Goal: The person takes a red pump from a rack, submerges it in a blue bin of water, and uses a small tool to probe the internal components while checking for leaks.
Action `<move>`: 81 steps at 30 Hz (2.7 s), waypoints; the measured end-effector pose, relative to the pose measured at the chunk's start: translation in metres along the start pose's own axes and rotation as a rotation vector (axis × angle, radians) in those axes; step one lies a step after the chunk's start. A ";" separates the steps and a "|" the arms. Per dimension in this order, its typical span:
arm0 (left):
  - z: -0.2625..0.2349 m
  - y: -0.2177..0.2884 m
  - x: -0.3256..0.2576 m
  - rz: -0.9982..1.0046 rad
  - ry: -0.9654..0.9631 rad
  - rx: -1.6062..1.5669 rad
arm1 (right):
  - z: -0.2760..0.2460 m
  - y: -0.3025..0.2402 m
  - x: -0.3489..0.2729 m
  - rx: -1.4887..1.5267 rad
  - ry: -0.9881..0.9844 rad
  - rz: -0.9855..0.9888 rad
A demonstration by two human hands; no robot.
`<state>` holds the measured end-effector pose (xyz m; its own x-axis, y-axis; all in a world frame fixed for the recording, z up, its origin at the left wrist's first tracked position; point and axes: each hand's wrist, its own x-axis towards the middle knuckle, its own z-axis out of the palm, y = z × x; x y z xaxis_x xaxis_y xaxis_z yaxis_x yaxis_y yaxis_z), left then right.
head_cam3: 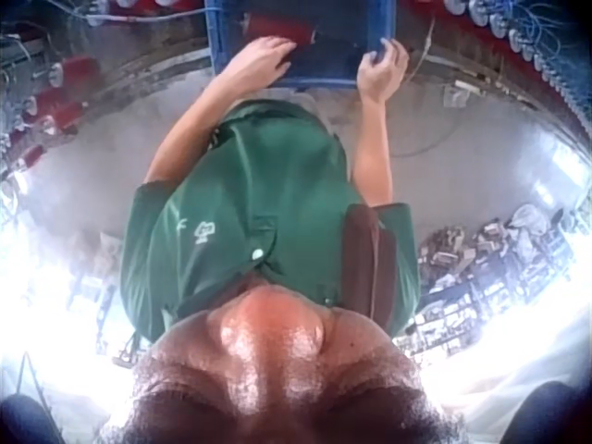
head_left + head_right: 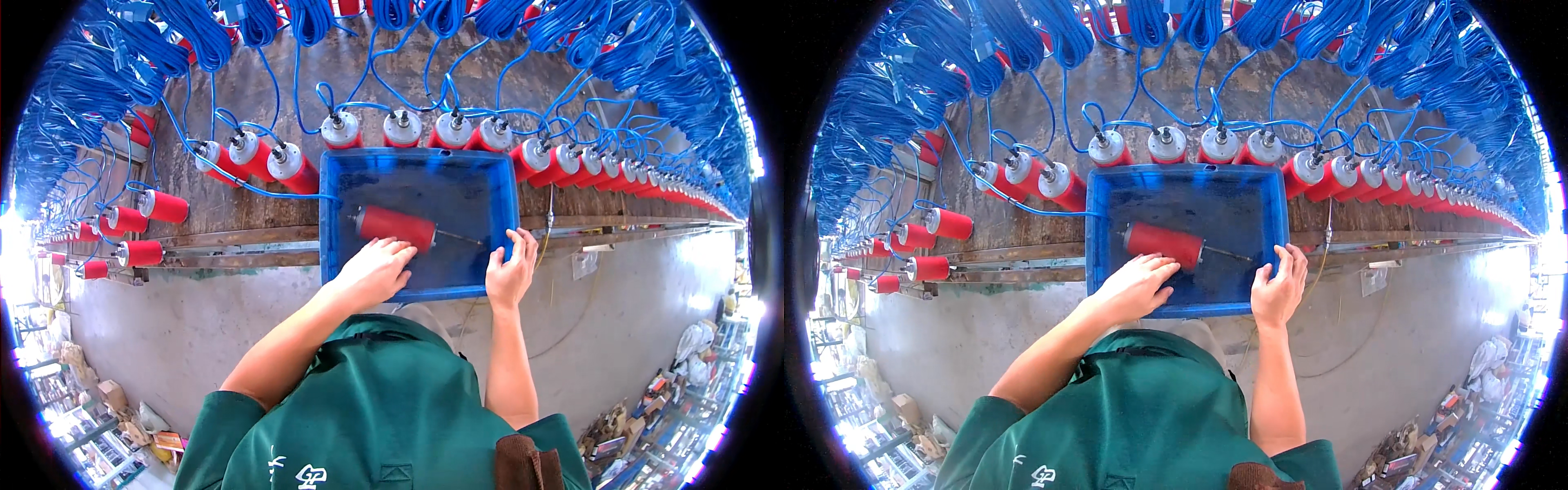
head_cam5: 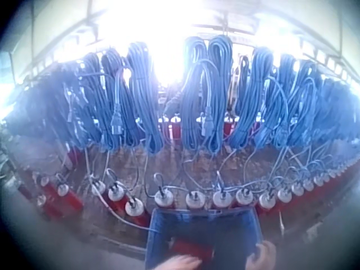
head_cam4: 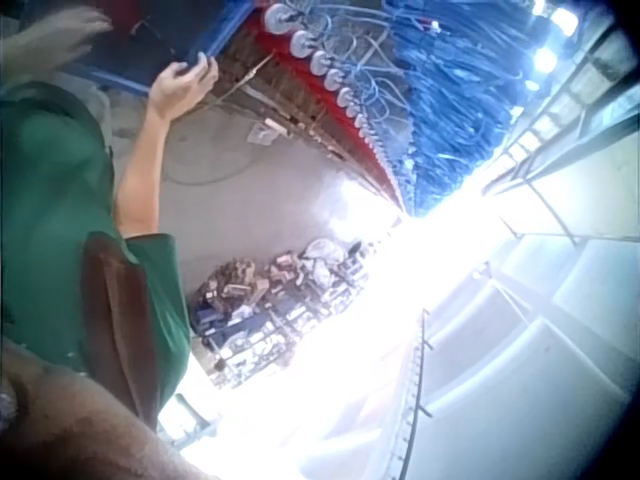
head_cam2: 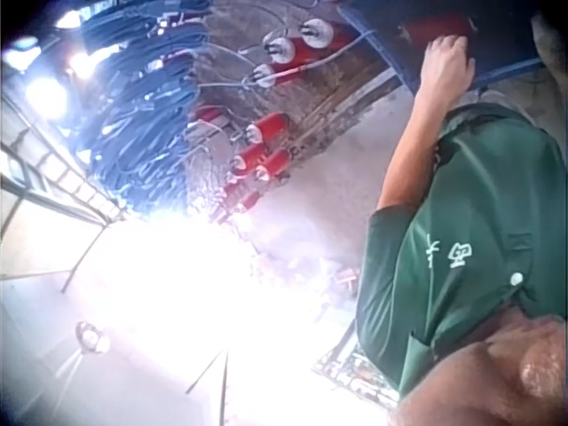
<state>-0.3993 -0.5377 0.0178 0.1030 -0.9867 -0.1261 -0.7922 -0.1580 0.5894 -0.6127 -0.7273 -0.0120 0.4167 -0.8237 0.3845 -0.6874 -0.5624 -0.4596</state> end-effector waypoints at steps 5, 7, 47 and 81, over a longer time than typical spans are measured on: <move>0.008 -0.019 0.029 -0.012 0.056 0.227 | -0.002 0.000 0.001 -0.003 -0.003 0.006; 0.014 -0.035 0.044 -0.022 0.053 0.292 | -0.001 0.000 0.001 -0.009 0.004 -0.018; -0.120 0.012 -0.019 0.105 -0.054 0.945 | 0.025 -0.043 0.061 0.567 -1.177 0.016; -0.106 -0.073 -0.073 0.060 0.098 0.432 | 0.002 -0.119 0.061 0.199 -0.883 -0.486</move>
<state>-0.2854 -0.4587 0.0684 0.0895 -0.9959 -0.0133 -0.9749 -0.0903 0.2034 -0.5047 -0.7110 0.0648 0.9679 -0.2184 -0.1243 -0.2499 -0.7852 -0.5666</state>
